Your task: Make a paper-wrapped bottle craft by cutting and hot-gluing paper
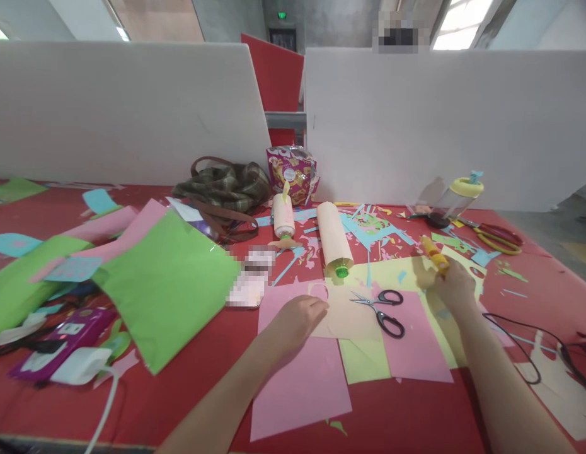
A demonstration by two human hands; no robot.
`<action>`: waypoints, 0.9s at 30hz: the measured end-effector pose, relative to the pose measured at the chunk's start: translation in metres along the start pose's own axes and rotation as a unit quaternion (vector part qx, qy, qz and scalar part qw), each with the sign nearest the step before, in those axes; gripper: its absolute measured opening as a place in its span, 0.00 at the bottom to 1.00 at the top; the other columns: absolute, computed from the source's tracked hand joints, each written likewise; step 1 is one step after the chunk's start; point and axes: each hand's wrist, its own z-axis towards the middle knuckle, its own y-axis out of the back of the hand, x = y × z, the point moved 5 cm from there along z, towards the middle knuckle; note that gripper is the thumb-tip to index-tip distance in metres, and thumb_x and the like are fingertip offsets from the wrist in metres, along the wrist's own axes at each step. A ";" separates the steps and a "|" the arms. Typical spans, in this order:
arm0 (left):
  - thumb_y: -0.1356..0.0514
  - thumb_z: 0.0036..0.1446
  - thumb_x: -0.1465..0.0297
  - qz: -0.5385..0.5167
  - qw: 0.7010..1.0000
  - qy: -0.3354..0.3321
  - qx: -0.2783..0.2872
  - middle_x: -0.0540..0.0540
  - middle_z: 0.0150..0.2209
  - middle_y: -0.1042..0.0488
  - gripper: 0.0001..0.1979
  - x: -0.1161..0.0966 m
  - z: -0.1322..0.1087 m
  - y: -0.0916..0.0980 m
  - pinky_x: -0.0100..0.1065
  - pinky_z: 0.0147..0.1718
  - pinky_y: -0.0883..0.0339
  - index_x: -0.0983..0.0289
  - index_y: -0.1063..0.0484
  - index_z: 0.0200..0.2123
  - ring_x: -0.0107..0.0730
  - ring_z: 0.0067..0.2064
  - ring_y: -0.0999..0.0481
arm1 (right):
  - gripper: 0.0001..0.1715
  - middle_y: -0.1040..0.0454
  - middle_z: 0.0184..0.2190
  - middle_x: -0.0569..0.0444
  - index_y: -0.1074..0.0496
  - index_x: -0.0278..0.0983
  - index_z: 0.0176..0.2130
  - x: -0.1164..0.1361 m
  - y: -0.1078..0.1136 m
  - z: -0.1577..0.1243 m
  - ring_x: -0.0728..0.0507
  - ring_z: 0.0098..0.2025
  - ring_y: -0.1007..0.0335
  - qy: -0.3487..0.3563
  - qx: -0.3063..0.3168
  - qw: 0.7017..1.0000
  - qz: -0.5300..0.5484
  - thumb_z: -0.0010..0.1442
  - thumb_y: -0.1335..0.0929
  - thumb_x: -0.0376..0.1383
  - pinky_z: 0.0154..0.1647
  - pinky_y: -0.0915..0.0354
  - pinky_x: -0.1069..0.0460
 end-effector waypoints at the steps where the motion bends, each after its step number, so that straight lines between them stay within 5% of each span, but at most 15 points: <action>1: 0.56 0.58 0.71 -0.010 1.000 0.017 0.003 0.55 0.35 0.29 0.13 0.002 0.001 0.001 0.34 0.35 0.39 0.64 0.33 0.36 0.33 0.37 0.31 | 0.22 0.33 0.39 0.39 0.38 0.30 0.45 -0.002 0.002 0.000 0.33 0.44 0.39 -0.017 -0.007 0.999 0.028 0.47 0.40 0.30 0.41 0.44 0.42; 7: 0.56 0.58 0.72 0.004 0.998 0.062 0.007 0.55 0.37 0.29 0.14 0.009 0.002 0.009 0.36 0.38 0.38 0.64 0.32 0.37 0.33 0.39 0.31 | 0.12 0.34 0.23 0.53 0.37 0.37 0.31 -0.009 0.002 -0.002 0.41 0.30 0.34 -0.117 -0.010 0.955 0.273 0.45 0.35 0.41 0.31 0.38 0.44; 11: 0.52 0.55 0.72 0.038 0.999 0.036 -0.002 0.55 0.35 0.29 0.10 0.006 0.003 0.013 0.36 0.40 0.38 0.66 0.32 0.33 0.33 0.39 0.32 | 0.17 0.39 0.20 0.62 0.40 0.39 0.30 -0.001 -0.003 -0.007 0.50 0.22 0.37 -0.134 0.021 0.871 0.472 0.45 0.34 0.46 0.24 0.33 0.50; 15: 0.46 0.51 0.68 0.044 0.998 -0.031 0.024 0.55 0.43 0.30 0.13 -0.007 0.001 0.001 0.37 0.47 0.41 0.65 0.34 0.41 0.35 0.47 0.35 | 0.19 0.33 0.27 0.60 0.37 0.40 0.32 0.009 -0.004 -0.013 0.55 0.19 0.43 -0.154 0.054 0.792 0.588 0.40 0.30 0.44 0.15 0.37 0.57; 18: 0.49 0.55 0.68 0.071 0.995 -0.068 0.033 0.56 0.52 0.37 0.18 -0.015 -0.001 -0.013 0.37 0.52 0.45 0.65 0.40 0.49 0.33 0.55 0.42 | 0.15 0.31 0.32 0.57 0.33 0.39 0.31 0.015 -0.008 -0.018 0.56 0.18 0.45 -0.170 0.096 0.743 0.640 0.41 0.30 0.41 0.10 0.43 0.60; 23: 0.53 0.57 0.72 0.126 0.987 -0.092 0.028 0.58 0.51 0.35 0.16 -0.019 -0.003 -0.028 0.36 0.53 0.45 0.67 0.41 0.50 0.31 0.54 0.39 | 0.09 0.32 0.30 0.57 0.31 0.39 0.30 0.029 -0.018 -0.028 0.56 0.19 0.47 -0.198 0.192 0.608 0.744 0.44 0.32 0.36 0.09 0.46 0.63; 27: 0.53 0.57 0.75 0.153 0.981 -0.121 0.003 0.60 0.46 0.31 0.14 -0.021 -0.003 -0.029 0.37 0.52 0.42 0.69 0.38 0.47 0.32 0.51 0.35 | 0.08 0.33 0.30 0.57 0.31 0.39 0.31 0.044 -0.019 -0.039 0.55 0.19 0.47 -0.168 0.226 0.629 0.725 0.46 0.33 0.36 0.09 0.47 0.62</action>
